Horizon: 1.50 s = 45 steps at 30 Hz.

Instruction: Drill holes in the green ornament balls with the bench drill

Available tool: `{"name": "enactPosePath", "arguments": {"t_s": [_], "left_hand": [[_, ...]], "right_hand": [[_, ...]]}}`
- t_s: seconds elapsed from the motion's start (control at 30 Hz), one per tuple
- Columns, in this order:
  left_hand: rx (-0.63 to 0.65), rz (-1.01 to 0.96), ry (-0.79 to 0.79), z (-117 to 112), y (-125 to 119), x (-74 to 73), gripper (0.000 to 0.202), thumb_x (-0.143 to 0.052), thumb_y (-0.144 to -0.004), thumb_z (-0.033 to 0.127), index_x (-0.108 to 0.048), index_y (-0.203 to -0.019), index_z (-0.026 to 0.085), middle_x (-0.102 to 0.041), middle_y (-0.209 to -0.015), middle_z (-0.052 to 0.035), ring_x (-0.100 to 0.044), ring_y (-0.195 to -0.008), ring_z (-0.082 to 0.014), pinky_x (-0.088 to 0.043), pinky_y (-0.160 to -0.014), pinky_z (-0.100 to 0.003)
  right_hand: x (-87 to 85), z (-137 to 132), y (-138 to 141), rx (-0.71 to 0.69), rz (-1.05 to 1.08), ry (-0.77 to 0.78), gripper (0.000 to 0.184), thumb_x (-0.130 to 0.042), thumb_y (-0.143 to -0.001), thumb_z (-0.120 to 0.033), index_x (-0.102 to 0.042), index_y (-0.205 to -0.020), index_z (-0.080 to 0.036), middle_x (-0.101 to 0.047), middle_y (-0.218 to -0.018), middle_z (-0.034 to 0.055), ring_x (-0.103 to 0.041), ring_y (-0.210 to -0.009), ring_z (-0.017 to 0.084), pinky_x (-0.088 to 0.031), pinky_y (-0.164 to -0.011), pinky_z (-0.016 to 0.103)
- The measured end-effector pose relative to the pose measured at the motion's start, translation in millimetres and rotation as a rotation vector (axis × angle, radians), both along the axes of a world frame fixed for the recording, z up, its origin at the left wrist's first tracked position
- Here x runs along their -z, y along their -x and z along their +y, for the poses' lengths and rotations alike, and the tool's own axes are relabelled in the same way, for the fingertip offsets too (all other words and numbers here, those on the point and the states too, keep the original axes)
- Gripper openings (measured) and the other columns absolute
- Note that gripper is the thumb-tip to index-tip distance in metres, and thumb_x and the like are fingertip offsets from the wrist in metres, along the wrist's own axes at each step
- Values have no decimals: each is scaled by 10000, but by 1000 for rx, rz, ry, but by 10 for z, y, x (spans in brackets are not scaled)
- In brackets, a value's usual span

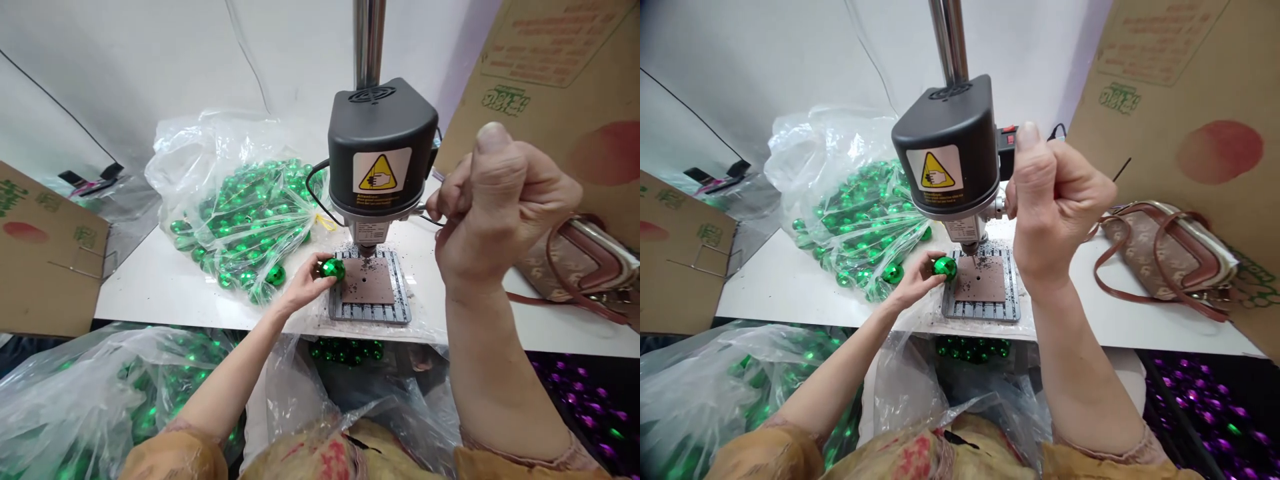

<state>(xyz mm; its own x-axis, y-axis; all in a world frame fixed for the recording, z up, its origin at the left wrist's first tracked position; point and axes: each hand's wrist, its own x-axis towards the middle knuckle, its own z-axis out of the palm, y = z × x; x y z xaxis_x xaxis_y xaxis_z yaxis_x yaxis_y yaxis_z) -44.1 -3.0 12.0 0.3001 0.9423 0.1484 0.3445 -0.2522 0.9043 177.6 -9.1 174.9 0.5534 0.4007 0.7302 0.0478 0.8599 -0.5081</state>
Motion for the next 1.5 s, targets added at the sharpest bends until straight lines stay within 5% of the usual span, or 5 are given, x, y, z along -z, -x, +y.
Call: {"name": "enactPosePath", "arguments": {"t_s": [0.27, 0.67, 0.83, 1.0, 1.5], "left_hand": [[14, -131, 102, 7, -369, -14, 385, -604, -885, 430, -563, -1189, 198, -670, -1003, -44, -616, -928, -177, -499, -811, -297], [122, 203, -97, 30, -491, -72, 432, -631, -868, 409, -616, -1258, 225, -645, -1062, -60, -600, -891, -197, -481, -772, -311], [12, 166, -112, -64, -627, 26, 489, -714, -811, 392, -555, -1234, 204, -650, -1042, -60, -589, -846, -191, -470, -758, -320], [-116, 168, -231, -113, -739, 157, 398, -725, -816, 371, -601, -1160, 214, -660, -1106, -85, -583, -1049, -259, -460, -926, -400], [-66, 155, -246, -87, -679, 212, 429, -720, -836, 360, -599, -1219, 210, -658, -1185, -93, -583, -1139, -247, -462, -993, -391]], "right_hand": [[34, 4, -31, -28, -21, 23, 455, -597, -853, -299, -349, -482, -209, -309, -410, -58, -298, -375, 70, -232, -408, 300], [69, -29, -21, -1, -34, 116, 470, -569, -873, -402, -354, -497, -221, -313, -464, -38, -278, -433, 92, -252, -466, 340], [77, -33, -30, -7, -72, 142, 494, -555, -869, -467, -323, -505, -226, -324, -475, -29, -290, -448, 99, -265, -469, 343], [86, -23, -36, 40, -119, 138, 487, -505, -895, -479, -301, -532, -227, -302, -479, -30, -277, -449, 90, -266, -463, 336], [307, -106, 30, 83, -11, -75, 532, -566, -871, -270, -225, -476, -166, -246, -426, -56, -276, -386, 23, -213, -409, 255]]}}
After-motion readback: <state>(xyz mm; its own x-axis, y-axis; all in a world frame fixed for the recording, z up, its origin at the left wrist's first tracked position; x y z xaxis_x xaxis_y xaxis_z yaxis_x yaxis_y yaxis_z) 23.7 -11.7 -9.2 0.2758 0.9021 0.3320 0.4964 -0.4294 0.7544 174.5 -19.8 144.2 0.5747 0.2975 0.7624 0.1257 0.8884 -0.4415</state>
